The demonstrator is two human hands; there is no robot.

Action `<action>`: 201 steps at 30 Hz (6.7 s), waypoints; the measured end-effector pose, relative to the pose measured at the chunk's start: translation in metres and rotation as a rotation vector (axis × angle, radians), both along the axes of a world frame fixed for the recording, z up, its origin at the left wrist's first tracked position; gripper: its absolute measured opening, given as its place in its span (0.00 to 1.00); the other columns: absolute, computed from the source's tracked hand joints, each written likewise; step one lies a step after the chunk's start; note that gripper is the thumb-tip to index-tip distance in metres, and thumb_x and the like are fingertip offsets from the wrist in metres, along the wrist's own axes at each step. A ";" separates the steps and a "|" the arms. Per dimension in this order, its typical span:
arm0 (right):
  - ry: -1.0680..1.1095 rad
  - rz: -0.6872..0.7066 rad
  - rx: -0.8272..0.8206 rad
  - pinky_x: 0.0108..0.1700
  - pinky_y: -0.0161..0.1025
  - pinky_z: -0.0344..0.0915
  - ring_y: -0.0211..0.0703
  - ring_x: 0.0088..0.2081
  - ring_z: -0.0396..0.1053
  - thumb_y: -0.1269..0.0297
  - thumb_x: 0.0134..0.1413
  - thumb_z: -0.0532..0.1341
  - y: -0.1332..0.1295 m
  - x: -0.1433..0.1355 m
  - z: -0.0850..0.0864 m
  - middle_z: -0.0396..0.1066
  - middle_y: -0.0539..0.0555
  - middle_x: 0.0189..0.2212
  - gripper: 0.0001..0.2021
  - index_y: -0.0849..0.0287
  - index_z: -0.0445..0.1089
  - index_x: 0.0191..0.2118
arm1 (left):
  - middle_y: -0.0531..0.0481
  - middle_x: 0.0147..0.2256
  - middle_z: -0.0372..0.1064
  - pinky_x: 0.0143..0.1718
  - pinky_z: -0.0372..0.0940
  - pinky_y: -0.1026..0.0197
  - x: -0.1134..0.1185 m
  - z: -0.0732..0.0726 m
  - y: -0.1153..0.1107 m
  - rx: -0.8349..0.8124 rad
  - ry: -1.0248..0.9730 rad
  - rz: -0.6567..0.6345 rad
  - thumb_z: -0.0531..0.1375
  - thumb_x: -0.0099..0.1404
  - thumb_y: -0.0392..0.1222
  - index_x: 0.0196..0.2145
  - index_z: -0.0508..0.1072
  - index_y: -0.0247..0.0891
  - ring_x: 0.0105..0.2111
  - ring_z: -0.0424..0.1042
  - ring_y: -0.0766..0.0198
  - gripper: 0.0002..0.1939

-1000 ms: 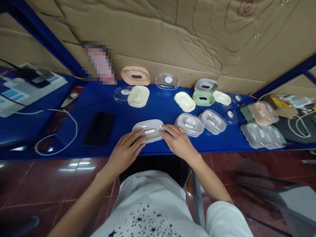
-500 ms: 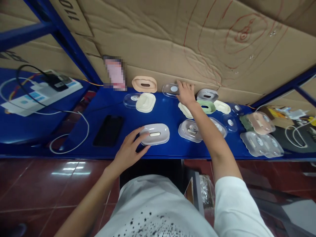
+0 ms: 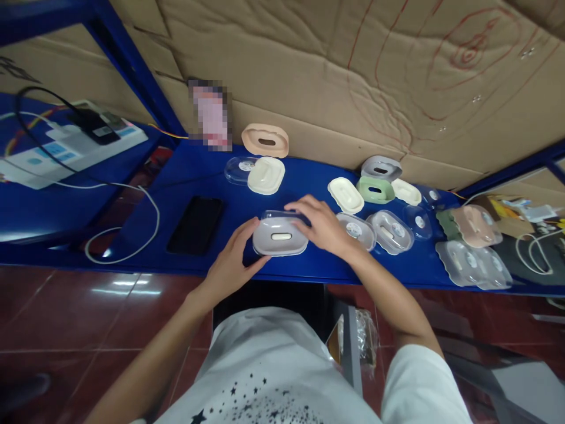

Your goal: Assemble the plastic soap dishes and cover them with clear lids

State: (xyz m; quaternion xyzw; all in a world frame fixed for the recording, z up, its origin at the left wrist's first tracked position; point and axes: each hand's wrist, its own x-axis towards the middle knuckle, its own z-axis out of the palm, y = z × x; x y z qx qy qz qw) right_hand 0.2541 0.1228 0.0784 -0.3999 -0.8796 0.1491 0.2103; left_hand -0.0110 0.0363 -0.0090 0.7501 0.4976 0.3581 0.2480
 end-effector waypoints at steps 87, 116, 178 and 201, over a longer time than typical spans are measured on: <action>-0.362 -0.366 0.256 0.73 0.66 0.51 0.69 0.71 0.59 0.65 0.70 0.62 0.164 -0.109 -0.004 0.60 0.74 0.72 0.35 0.69 0.53 0.77 | 0.40 0.64 0.67 0.70 0.63 0.37 -0.003 0.002 -0.001 0.161 0.102 -0.044 0.65 0.70 0.40 0.43 0.72 0.43 0.67 0.68 0.48 0.06; -0.243 0.095 0.033 0.79 0.67 0.46 0.49 0.77 0.58 0.66 0.78 0.53 -0.093 -0.004 -0.037 0.64 0.57 0.74 0.29 0.45 0.55 0.78 | 0.39 0.75 0.53 0.71 0.65 0.37 -0.007 -0.001 -0.002 0.147 0.112 -0.142 0.62 0.75 0.41 0.74 0.60 0.54 0.75 0.59 0.44 0.33; -0.180 0.152 -0.128 0.71 0.66 0.63 0.63 0.74 0.59 0.44 0.71 0.65 -0.014 -0.024 -0.013 0.55 0.59 0.77 0.35 0.44 0.59 0.77 | 0.36 0.68 0.68 0.65 0.73 0.41 -0.008 -0.007 0.005 0.160 0.042 0.281 0.68 0.69 0.61 0.76 0.55 0.48 0.67 0.72 0.45 0.46; -0.291 -0.275 0.178 0.77 0.63 0.49 0.58 0.78 0.52 0.51 0.78 0.53 -0.016 -0.027 -0.007 0.57 0.59 0.77 0.29 0.50 0.57 0.78 | 0.38 0.71 0.57 0.69 0.68 0.34 -0.003 0.003 0.003 0.194 0.033 0.249 0.64 0.75 0.42 0.72 0.61 0.51 0.70 0.66 0.43 0.32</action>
